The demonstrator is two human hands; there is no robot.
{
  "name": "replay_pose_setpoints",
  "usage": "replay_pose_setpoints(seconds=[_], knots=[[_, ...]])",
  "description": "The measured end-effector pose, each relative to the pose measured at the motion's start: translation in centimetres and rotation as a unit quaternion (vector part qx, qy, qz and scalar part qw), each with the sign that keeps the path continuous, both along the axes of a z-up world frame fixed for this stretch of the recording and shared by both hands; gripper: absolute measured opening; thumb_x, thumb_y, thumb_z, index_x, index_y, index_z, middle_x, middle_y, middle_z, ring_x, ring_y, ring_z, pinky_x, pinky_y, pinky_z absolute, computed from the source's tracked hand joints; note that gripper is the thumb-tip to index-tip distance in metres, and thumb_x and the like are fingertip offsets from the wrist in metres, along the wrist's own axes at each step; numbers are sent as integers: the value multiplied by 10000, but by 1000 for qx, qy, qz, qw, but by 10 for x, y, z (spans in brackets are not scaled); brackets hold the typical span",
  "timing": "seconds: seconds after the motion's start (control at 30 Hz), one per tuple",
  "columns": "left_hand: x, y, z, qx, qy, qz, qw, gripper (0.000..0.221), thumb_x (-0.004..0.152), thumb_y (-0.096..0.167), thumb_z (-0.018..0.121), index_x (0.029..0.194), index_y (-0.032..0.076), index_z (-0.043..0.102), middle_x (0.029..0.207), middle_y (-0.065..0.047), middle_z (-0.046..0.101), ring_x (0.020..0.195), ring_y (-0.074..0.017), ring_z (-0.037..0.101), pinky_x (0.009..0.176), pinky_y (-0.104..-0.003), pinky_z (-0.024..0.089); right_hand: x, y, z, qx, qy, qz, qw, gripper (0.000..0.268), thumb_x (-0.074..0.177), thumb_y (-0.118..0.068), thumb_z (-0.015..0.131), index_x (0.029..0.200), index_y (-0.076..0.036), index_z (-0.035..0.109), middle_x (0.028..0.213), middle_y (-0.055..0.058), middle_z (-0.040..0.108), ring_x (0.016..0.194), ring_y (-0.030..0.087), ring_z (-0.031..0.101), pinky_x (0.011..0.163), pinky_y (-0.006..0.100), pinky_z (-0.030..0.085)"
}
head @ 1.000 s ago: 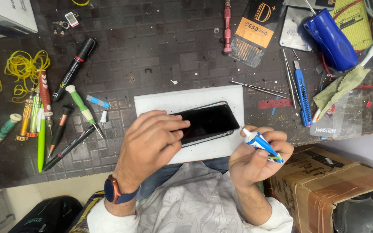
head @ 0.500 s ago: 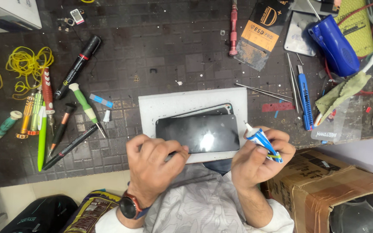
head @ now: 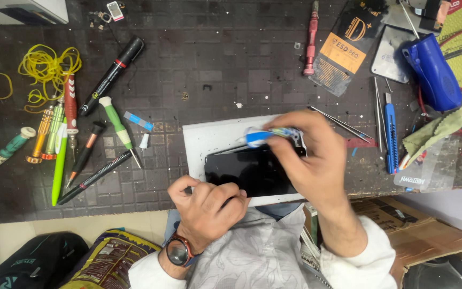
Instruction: The person applies adhesive to the edges of a smartphone back cover and internal frame, then aligns and presses the back cover onto the phone chassis. They repeat the adhesive application on another phone frame and reattach its back cover.
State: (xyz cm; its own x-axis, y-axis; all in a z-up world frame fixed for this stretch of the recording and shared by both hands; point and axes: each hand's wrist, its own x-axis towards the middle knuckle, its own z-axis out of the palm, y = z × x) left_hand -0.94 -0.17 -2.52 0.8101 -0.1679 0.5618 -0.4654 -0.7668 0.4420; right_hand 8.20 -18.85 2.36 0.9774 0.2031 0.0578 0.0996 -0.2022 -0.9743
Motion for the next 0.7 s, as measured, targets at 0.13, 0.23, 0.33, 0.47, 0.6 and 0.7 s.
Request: replay_pose_setpoints(seconds=[0.13,0.23,0.33,0.47,0.6,0.7], knots=[[0,1,-2,1,-5,-2,1000,272,825,139,846,769,217,591,918,118,617,730,-103,528,874,-399,357,36,17,13,-192,-79,124,970,213,909,-62,769,1102,-45,681,1005,89,749,930,198,736,792,301,550],[1,1,-3,5,-17,-4,1000,269,826,132,846,771,220,598,907,121,621,697,-101,517,879,-396,352,54,30,15,-183,-7,167,969,203,919,-130,745,1090,-44,677,990,75,766,863,185,768,701,303,570],[2,0,-4,2,-29,4,1000,256,831,125,841,780,220,608,907,115,629,680,-89,517,908,-400,354,68,40,10,-167,-2,214,962,229,942,-152,732,1127,-35,663,997,77,772,887,191,779,728,315,590],[2,0,-4,-5,-27,5,1000,250,842,128,839,778,216,614,909,110,634,679,-89,522,927,-395,349,76,48,4,-171,25,262,950,245,940,-176,724,1142,-54,662,985,71,776,901,187,786,725,318,602],[2,2,-5,-5,-23,-3,1000,249,859,141,847,780,225,626,909,118,633,686,-80,521,936,-389,341,77,49,0,-163,47,293,941,249,932,-204,729,1142,-80,678,1001,51,787,917,177,789,726,318,615],[1,2,-6,-5,-24,-6,1000,243,865,149,850,780,229,636,913,126,637,690,-77,521,947,-385,338,77,49,-3,-164,30,300,939,239,951,-199,722,1150,-74,676,1010,53,784,942,181,785,770,327,612]])
